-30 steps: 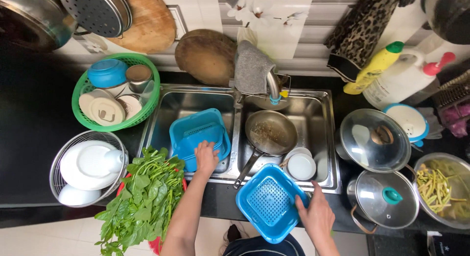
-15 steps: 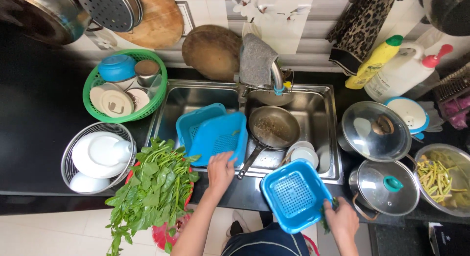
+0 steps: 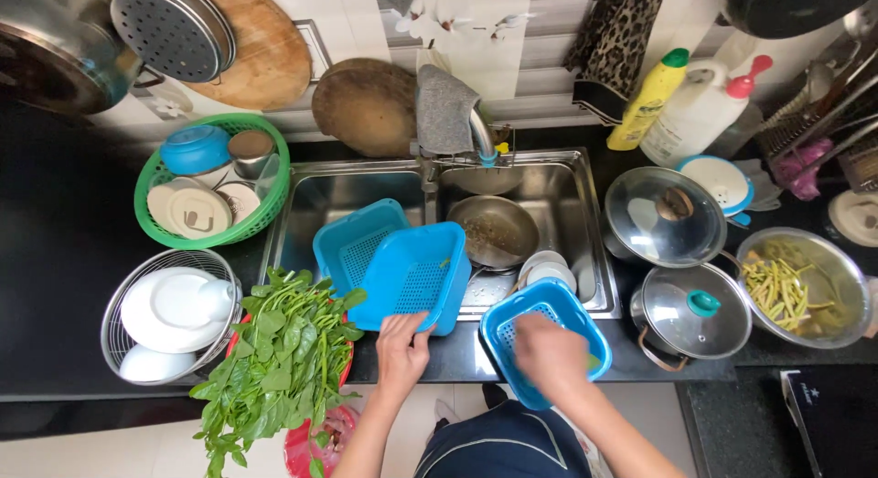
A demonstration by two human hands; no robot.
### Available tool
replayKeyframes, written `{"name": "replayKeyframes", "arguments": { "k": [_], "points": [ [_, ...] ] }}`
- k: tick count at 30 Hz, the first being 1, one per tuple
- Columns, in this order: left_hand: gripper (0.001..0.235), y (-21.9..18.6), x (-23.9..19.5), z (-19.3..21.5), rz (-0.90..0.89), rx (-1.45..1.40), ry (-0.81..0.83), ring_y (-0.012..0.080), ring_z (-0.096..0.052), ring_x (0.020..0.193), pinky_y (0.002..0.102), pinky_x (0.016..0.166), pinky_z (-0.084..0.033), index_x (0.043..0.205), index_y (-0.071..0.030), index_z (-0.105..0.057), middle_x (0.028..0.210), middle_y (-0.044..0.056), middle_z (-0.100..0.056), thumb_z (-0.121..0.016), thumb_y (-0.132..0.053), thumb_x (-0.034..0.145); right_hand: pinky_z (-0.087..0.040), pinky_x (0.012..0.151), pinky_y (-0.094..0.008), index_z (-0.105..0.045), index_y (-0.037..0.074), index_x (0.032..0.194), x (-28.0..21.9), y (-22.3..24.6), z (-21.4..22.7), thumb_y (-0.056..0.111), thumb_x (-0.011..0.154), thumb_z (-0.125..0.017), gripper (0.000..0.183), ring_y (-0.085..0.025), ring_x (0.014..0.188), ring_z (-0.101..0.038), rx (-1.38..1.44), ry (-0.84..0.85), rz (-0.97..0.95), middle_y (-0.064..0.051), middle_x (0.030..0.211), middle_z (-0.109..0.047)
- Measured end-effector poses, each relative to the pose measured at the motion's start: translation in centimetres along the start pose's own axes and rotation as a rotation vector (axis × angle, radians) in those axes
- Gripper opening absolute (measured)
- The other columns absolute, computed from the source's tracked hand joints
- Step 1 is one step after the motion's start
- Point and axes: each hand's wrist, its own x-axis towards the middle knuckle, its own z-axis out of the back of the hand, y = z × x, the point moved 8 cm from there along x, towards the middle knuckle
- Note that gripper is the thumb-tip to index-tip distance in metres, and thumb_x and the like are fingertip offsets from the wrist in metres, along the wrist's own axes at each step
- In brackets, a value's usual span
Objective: The person stands at a kitchen sink and picks leafy green vegetables from a red basket, stripping edible leaves from the stems by hand. The leaves are placed into blue colanders while discarded stems and pieces drop into a red container below.
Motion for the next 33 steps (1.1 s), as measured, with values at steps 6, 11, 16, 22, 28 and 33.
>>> {"name": "replayKeyframes", "arguments": {
  "k": [6, 11, 16, 22, 28, 33],
  "points": [
    [0.02, -3.5, 3.2, 3.9, -0.039, -0.039, -0.074, 0.0305, -0.068, 0.081, 0.04, 0.08, -0.05, 0.095, -0.004, -0.073, 0.086, 0.011, -0.073, -0.074, 0.002, 0.076, -0.058, 0.065, -0.044, -0.073, 0.007, 0.101, 3.0, 5.4, -15.2, 0.009, 0.08, -0.066, 0.021, -0.032, 0.081, -0.073, -0.332, 0.369, 0.541, -0.017, 0.1, -0.071],
    [0.023, -5.6, 4.2, 6.2, -0.122, -0.031, -0.117, 0.0324, -0.068, 0.086, 0.042, 0.084, -0.051, 0.096, -0.004, -0.072, 0.088, 0.011, -0.072, -0.072, 0.005, 0.075, -0.052, 0.082, -0.04, -0.069, 0.011, 0.111, 3.6, 5.6, -25.7, 0.02, 0.081, -0.068, 0.031, -0.028, 0.101, -0.066, -0.472, 0.626, 0.666, -0.012, 0.112, -0.068],
    [0.026, -5.7, 3.5, 7.1, -0.132, -0.015, -0.1, 0.0313, -0.069, 0.086, 0.042, 0.085, -0.051, 0.097, -0.003, -0.071, 0.089, 0.011, -0.072, -0.07, 0.007, 0.073, -0.049, 0.1, -0.039, -0.068, 0.012, 0.124, 4.6, 5.5, -27.6, 0.016, 0.084, -0.066, 0.04, -0.028, 0.119, -0.063, -0.323, 0.49, 0.855, -0.012, 0.129, -0.067],
    [0.03, -5.5, 0.4, 7.7, -0.106, -0.011, -0.102, 0.0327, -0.069, 0.087, 0.044, 0.087, -0.052, 0.1, -0.001, -0.071, 0.09, 0.013, -0.071, -0.069, 0.007, 0.071, -0.047, 0.097, -0.042, -0.065, 0.013, 0.125, 5.1, 8.4, -24.0, 0.024, 0.084, -0.067, 0.043, -0.031, 0.115, -0.061, -0.267, 0.606, 0.824, -0.012, 0.123, -0.066],
    [0.033, -6.3, -2.9, 8.7, -0.067, -0.012, -0.1, 0.0309, -0.071, 0.089, 0.045, 0.09, -0.053, 0.101, -0.001, -0.071, 0.091, 0.013, -0.072, -0.068, 0.007, 0.069, -0.051, 0.084, -0.046, -0.068, 0.012, 0.115, 12.8, 14.3, -19.5, 0.032, 0.088, -0.068, 0.033, -0.033, 0.099, -0.066, -0.193, 0.5, 0.743, -0.015, 0.106, -0.07],
    [0.035, -5.3, -6.9, 7.1, -0.084, 0.033, -0.102, 0.0271, -0.072, 0.088, 0.045, 0.09, -0.054, 0.099, -0.003, -0.073, 0.089, 0.01, -0.07, -0.069, 0.003, 0.064, -0.055, 0.074, -0.049, -0.07, 0.012, 0.107, 17.7, 14.9, -20.8, 0.038, 0.092, -0.068, 0.031, -0.035, 0.085, -0.071, -0.132, 0.42, 0.7, -0.017, 0.093, -0.073]
  ]
}}
